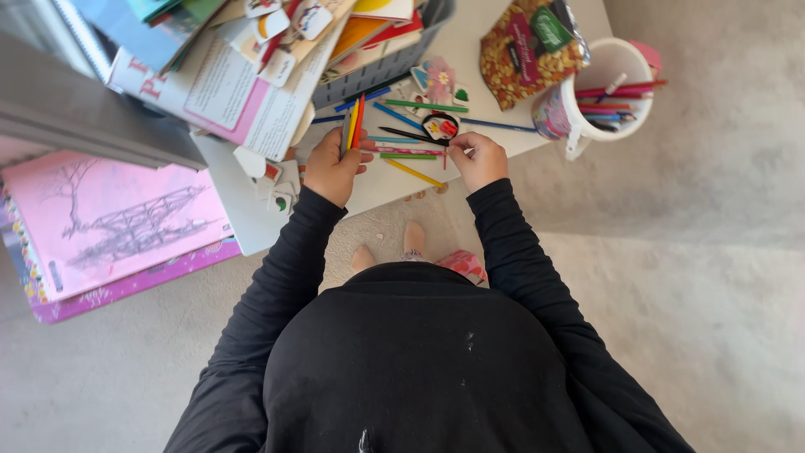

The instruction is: Sorting through writing utensils, stickers, and decorative items to organize a child's desk setup.

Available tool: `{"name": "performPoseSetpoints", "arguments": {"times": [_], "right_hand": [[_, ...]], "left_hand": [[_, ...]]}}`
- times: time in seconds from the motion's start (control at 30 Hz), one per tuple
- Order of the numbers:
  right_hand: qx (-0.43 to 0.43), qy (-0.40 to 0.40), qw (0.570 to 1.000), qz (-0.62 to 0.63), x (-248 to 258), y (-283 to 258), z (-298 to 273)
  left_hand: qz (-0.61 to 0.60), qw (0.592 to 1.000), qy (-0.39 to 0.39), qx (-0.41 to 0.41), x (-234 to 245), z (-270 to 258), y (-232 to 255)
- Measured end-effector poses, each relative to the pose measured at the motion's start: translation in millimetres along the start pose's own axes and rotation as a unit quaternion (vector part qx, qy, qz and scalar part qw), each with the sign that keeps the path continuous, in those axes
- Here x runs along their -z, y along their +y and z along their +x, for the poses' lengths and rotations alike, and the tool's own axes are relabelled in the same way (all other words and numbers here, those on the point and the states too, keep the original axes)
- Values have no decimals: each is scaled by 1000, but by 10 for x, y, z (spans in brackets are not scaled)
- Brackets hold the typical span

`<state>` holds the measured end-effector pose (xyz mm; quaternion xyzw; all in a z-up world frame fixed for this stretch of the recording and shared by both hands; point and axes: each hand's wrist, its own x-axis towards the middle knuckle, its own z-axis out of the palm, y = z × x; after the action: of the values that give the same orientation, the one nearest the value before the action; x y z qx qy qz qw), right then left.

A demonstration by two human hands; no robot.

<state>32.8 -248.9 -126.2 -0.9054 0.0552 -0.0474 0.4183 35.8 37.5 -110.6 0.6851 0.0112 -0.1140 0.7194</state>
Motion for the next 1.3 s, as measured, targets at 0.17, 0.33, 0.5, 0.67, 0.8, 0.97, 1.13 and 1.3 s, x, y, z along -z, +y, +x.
{"name": "performPoseSetpoints", "arguments": {"times": [0.17, 0.33, 0.5, 0.67, 0.8, 0.97, 1.13, 1.3], "right_hand": [[28, -65, 997, 29, -148, -197, 123], [160, -115, 980, -33, -521, -279, 299], [239, -153, 943, -173, -843, -442, 365], [240, -165, 929, -227, -971, -445, 466], [257, -180, 919, -238, -1009, -393, 518], [281, -177, 909, -250, -996, -402, 518], [294, -175, 904, -255, -967, -391, 549], [322, -185, 889, -267, -940, -341, 574]], "left_hand": [[62, 996, 55, -30, 81, -102, 73], [113, 985, 121, -57, 113, -203, 109], [76, 986, 150, -8, 146, -385, 244], [69, 982, 174, 16, 182, -475, 111], [49, 992, 117, 10, 123, -472, 60], [8, 995, 87, 45, -5, -439, 207], [14, 996, 86, 36, -79, -387, 224], [22, 995, 97, 25, -131, -389, 317]]}}
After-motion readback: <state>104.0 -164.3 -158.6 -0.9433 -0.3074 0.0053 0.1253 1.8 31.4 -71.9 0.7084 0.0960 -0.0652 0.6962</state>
